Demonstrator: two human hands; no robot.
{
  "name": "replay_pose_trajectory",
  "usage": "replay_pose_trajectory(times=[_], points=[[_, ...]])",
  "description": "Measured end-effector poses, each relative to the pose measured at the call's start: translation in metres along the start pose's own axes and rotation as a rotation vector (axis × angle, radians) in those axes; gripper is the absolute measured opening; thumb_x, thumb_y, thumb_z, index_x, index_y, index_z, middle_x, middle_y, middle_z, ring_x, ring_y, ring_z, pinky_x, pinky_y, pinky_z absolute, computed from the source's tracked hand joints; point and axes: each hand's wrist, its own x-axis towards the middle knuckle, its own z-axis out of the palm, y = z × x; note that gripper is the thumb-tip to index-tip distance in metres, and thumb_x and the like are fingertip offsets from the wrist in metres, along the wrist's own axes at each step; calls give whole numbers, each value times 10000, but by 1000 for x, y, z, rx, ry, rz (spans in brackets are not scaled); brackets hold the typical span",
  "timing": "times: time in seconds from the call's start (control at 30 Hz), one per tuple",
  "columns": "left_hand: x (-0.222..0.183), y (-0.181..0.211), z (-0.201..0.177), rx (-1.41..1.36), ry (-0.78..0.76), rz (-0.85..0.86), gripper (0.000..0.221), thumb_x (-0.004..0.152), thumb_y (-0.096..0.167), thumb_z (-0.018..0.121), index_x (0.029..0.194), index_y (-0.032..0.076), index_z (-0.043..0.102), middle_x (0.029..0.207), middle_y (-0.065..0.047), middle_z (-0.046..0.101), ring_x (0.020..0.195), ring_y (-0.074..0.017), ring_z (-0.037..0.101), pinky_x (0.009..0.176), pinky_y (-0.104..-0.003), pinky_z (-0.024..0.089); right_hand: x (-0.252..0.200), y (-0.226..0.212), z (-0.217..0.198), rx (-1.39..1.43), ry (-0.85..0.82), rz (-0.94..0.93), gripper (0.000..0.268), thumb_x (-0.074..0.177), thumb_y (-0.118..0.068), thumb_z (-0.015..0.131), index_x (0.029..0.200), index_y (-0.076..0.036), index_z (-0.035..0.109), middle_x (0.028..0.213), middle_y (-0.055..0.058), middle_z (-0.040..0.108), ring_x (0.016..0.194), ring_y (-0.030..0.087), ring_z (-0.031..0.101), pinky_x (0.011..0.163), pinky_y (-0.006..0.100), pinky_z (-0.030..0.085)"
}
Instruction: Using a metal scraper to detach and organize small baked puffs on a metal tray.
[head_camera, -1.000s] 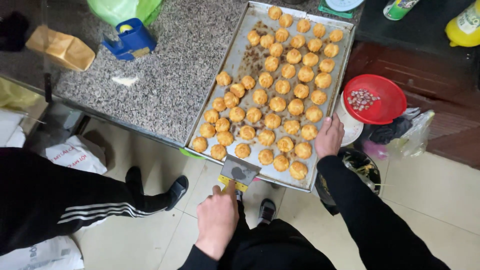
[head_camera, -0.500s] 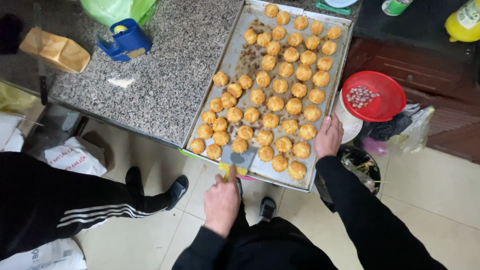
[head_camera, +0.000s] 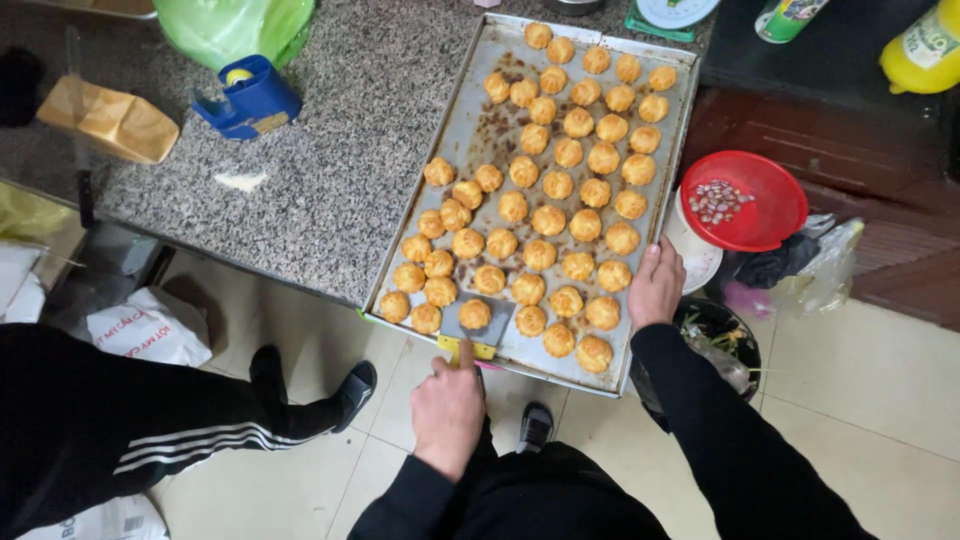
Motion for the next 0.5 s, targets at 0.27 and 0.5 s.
replay_pose_trajectory(times=[0.27, 0.5], points=[[28, 10, 0, 22, 65, 6, 601, 1041, 138, 582, 1640, 160, 537, 1048, -133, 728, 766, -345, 853, 640, -491, 692, 3, 2, -1, -22, -23, 40, 560, 1265, -410, 393, 1596, -19, 621, 1449, 321, 677, 1352, 566, 596, 1196, 614, 420], [27, -3, -61, 14, -211, -6, 319, 1064, 108, 540, 1313, 205, 714, 1102, -134, 812, 966, -383, 839, 765, -548, 685, 0, -46, -29, -78, 162, -258, 429, 1223, -224, 502, 1501, 62, 655, 1443, 295, 693, 1332, 488, 610, 1166, 601, 394]])
